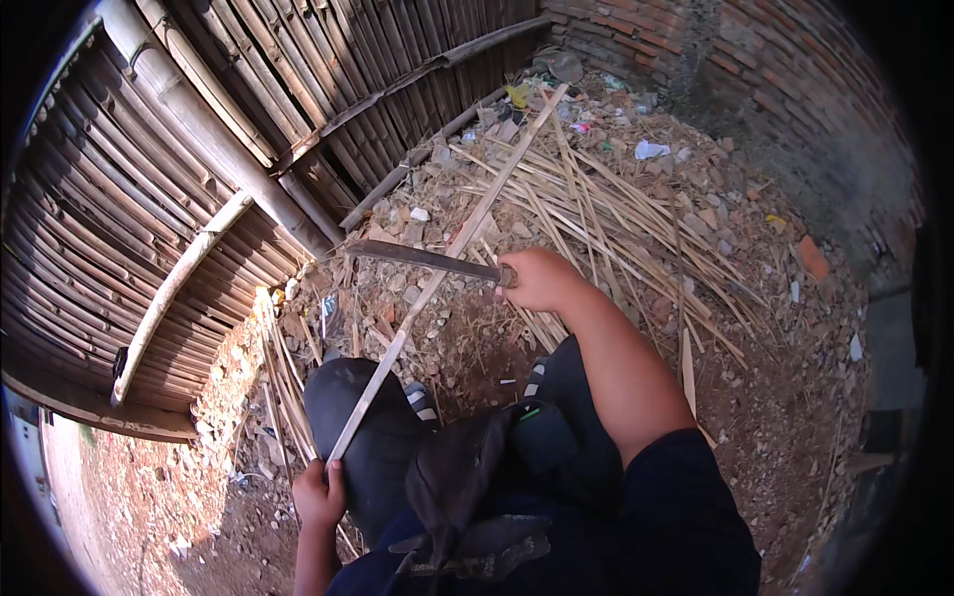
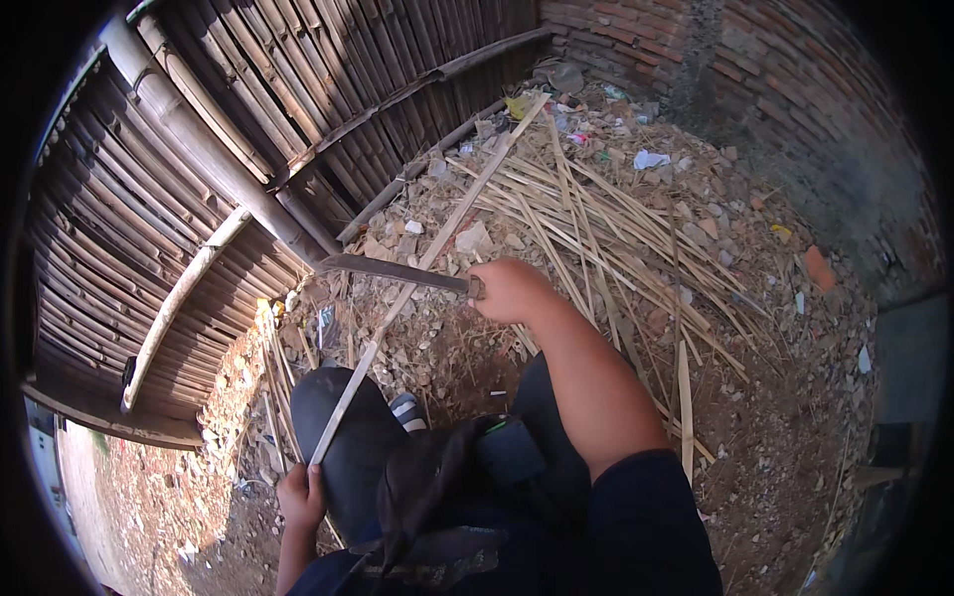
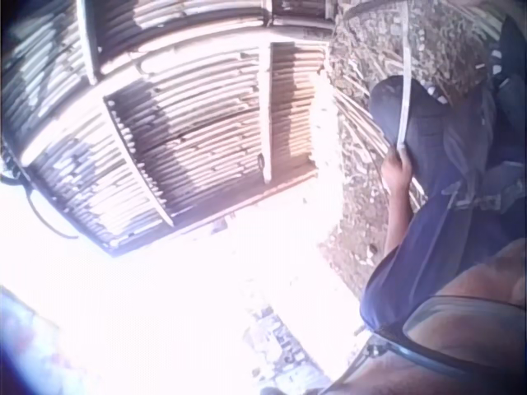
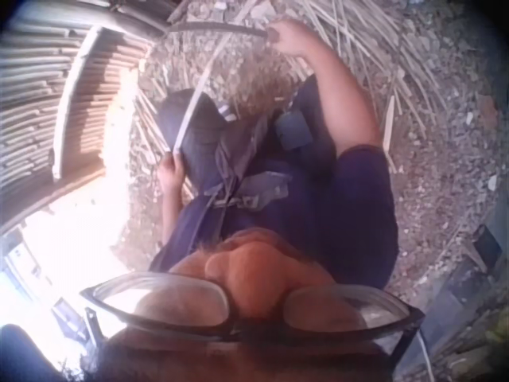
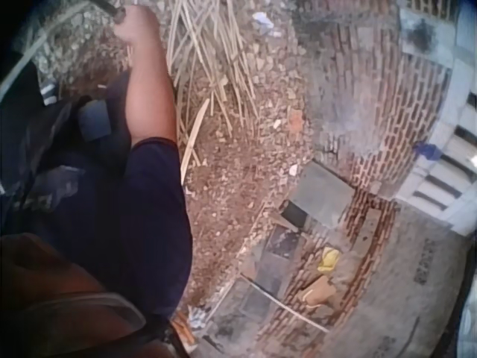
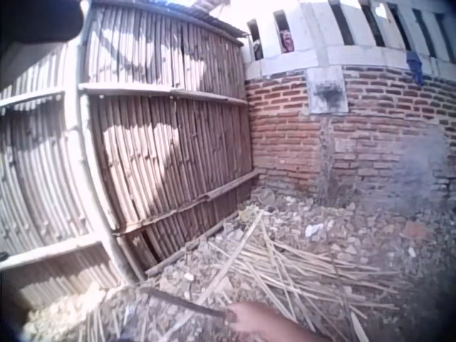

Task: The person uses a blade to strip thin pieces from a wood branch while sitting on the ground, handling each piece one at a time and discarding the shavings.

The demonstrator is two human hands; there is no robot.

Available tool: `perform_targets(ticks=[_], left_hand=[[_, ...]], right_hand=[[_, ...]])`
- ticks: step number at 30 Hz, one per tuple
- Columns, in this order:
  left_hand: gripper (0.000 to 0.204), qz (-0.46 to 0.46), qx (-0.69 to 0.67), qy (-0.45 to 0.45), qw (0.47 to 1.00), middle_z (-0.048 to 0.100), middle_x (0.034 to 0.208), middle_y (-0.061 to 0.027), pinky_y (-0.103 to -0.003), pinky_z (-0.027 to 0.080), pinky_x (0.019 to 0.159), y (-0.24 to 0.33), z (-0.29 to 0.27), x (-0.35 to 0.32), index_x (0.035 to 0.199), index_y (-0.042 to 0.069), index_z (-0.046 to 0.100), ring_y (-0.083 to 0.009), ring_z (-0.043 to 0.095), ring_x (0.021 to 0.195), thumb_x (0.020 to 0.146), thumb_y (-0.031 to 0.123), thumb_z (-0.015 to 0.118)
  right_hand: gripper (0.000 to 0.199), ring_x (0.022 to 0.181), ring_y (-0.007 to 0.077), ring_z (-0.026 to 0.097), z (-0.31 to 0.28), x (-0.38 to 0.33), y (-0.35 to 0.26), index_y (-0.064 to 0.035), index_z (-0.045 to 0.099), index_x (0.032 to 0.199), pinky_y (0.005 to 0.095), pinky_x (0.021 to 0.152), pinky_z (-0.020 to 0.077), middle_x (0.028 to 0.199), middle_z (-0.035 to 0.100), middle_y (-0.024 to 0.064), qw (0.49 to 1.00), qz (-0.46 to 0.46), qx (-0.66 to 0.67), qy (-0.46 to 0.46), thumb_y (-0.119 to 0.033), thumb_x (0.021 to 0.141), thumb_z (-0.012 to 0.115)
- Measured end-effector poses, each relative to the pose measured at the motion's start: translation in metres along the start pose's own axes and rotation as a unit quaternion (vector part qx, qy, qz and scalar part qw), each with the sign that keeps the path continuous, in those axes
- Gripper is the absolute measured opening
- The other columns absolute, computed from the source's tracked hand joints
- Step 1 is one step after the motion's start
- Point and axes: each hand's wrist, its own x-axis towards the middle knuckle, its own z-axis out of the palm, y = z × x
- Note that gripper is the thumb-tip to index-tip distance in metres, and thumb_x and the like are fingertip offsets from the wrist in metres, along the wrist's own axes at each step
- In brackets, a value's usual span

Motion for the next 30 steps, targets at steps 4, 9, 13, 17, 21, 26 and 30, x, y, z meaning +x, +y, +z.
perform_targets(ticks=[4, 9, 13, 17, 21, 26, 30], left_hand=[[0.045, 0.026, 0.024, 0.015, 0.999, 0.052, 0.056, -0.0217, -0.05, 0.041, 0.05, -0.001, -0.002, -0.001, 0.066, 0.003, 0.046, -0.0441, 0.056, 0.052, 0.097, 0.031, 0.063], [0.045, -0.004, -0.018, -0.006, 1.0, 0.052, 0.056, -0.0217, -0.05, 0.041, 0.051, -0.002, -0.001, 0.001, 0.067, 0.003, 0.046, -0.0438, 0.056, 0.053, 0.097, 0.031, 0.063], [0.045, -0.003, -0.012, -0.001, 1.0, 0.052, 0.056, -0.0218, -0.05, 0.041, 0.052, 0.0, 0.0, 0.004, 0.067, 0.003, 0.047, -0.0441, 0.057, 0.054, 0.097, 0.031, 0.063], [0.044, 0.008, 0.029, 0.008, 1.0, 0.053, 0.057, -0.0219, -0.051, 0.041, 0.052, -0.002, -0.004, 0.005, 0.067, 0.002, 0.047, -0.0447, 0.057, 0.055, 0.096, 0.031, 0.063], [0.044, -0.019, 0.026, -0.026, 0.999, 0.053, 0.057, -0.0222, -0.051, 0.041, 0.053, 0.004, -0.011, 0.006, 0.068, 0.003, 0.047, -0.0448, 0.057, 0.056, 0.097, 0.031, 0.063], [0.044, -0.007, 0.005, -0.005, 1.0, 0.052, 0.057, -0.0218, -0.051, 0.04, 0.053, -0.007, 0.004, 0.006, 0.068, 0.003, 0.046, -0.0446, 0.055, 0.055, 0.097, 0.031, 0.062], [0.044, -0.007, 0.013, 0.007, 1.0, 0.052, 0.058, -0.0214, -0.05, 0.04, 0.053, -0.006, 0.004, 0.006, 0.068, 0.003, 0.046, -0.0441, 0.055, 0.055, 0.097, 0.031, 0.062]], right_hand=[[0.037, 0.091, 0.0401, 0.068, -0.004, -0.005, -0.015, -0.0115, 0.071, 0.109, 0.0494, 0.079, 0.053, 0.092, 0.07, 0.0191, 1.0, 0.0, -0.023, -0.01, -0.032, 0.079, 0.078], [0.03, 0.09, 0.0382, 0.07, 0.005, -0.007, -0.028, -0.0135, 0.071, 0.106, 0.0497, 0.08, 0.0554, 0.093, 0.072, 0.0159, 0.998, -0.032, -0.042, -0.038, -0.029, 0.081, 0.075], [0.028, 0.093, 0.0366, 0.07, 0.01, 0.005, -0.005, -0.0137, 0.071, 0.104, 0.0493, 0.081, 0.0555, 0.094, 0.072, 0.0147, 1.0, 0.021, 0.002, 0.004, -0.03, 0.081, 0.075], [0.033, 0.098, 0.0362, 0.069, 0.0, -0.002, -0.022, -0.0136, 0.071, 0.111, 0.0481, 0.085, 0.0551, 0.101, 0.072, 0.0147, 0.996, 0.047, -0.05, -0.053, -0.03, 0.082, 0.075], [0.038, 0.099, 0.037, 0.069, -0.003, -0.008, -0.046, -0.0132, 0.071, 0.115, 0.0471, 0.086, 0.055, 0.103, 0.073, 0.0153, 0.982, -0.012, -0.107, -0.155, -0.03, 0.081, 0.075], [0.035, 0.096, 0.0362, 0.069, 0.01, 0.005, -0.008, -0.0143, 0.072, 0.113, 0.0468, 0.084, 0.0549, 0.096, 0.073, 0.0153, 0.998, 0.009, -0.018, -0.06, -0.029, 0.081, 0.074], [0.033, 0.094, 0.0354, 0.069, 0.005, 0.004, -0.009, -0.0142, 0.072, 0.112, 0.0473, 0.082, 0.0545, 0.092, 0.072, 0.0158, 0.998, 0.048, -0.004, -0.031, -0.028, 0.082, 0.074]])
